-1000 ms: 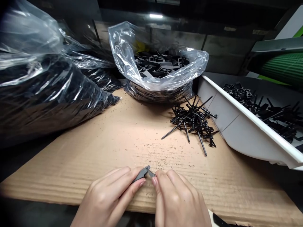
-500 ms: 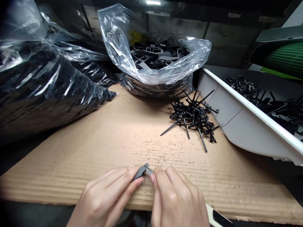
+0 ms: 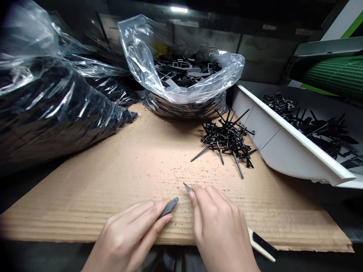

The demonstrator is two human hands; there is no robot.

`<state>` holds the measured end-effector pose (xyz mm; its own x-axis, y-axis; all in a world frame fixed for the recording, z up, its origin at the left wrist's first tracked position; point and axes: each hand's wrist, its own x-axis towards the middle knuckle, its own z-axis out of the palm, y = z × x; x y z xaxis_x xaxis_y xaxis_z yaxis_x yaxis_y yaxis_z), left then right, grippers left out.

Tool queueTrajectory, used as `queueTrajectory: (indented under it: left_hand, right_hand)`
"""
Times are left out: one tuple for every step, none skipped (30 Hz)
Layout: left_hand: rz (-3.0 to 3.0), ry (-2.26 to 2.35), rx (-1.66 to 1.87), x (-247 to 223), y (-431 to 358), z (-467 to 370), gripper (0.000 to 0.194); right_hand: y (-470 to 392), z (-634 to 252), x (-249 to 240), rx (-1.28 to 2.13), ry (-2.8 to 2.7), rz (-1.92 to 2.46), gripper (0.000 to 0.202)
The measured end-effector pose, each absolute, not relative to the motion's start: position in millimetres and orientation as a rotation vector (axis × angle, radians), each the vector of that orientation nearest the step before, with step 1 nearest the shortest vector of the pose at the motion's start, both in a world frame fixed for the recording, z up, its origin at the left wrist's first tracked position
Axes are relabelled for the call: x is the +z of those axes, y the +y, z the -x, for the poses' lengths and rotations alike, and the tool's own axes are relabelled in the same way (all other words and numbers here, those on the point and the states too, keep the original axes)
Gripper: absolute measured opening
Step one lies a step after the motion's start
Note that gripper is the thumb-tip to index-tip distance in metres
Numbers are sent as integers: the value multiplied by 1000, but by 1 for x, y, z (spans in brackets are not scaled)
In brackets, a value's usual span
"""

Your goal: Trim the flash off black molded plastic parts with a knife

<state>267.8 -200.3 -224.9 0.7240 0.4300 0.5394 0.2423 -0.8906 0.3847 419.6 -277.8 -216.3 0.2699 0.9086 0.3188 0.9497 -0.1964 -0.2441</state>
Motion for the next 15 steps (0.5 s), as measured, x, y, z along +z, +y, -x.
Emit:
queueTrajectory:
  left_hand:
    - [-2638, 528, 933, -225, -200, -268, 17]
    - [-2632, 537, 932, -226, -200, -268, 17]
    - [-2619, 551, 923, -226, -199, -269, 17]
    - [-2585, 562, 915, -224, -198, -268, 17]
    - [-2528, 560, 894, -222, -198, -268, 18]
    - [-2445, 567, 867, -220, -197, -267, 19]
    - [-2345, 582, 827, -216, -196, -266, 20]
    - [-2241, 603, 782, -212, -196, -265, 22]
    - [-2144, 639, 744, -208, -196, -264, 23]
    - [-2067, 680, 714, -205, -196, -263, 26]
    - [-2011, 718, 693, -202, -197, -263, 28]
    - [-1973, 740, 687, -201, -198, -263, 30]
    - [-1950, 737, 682, -200, -198, -264, 32]
    - [-1933, 728, 681, -200, -199, -265, 32]
    - [-1923, 715, 671, -201, -200, -266, 32]
  right_hand:
    - [-280, -420, -216, -114, -1709, 2118, 22]
    - [-283, -420, -216, -69, -1727, 2082, 23]
    - [-285, -420, -214, -19, -1727, 2058, 23]
    - [-287, -420, -212, 29, -1718, 2040, 23]
    - [-288, -420, -209, 64, -1706, 2021, 22]
    - [-289, -421, -206, 95, -1694, 2002, 21]
    - [-290, -421, -203, 119, -1683, 1974, 21]
    - [-290, -422, -200, 141, -1668, 1938, 21]
    - [-290, -423, -198, 180, -1656, 1891, 22]
    - [-291, -424, -196, 245, -1644, 1838, 21]
    - [-291, -423, -195, 322, -1623, 1785, 20]
    - [-291, -423, -195, 392, -1599, 1732, 20]
    - [-291, -421, -195, 437, -1570, 1681, 20]
    - [-291, -419, -195, 466, -1539, 1644, 20]
    - [-292, -417, -196, 485, -1513, 1617, 20]
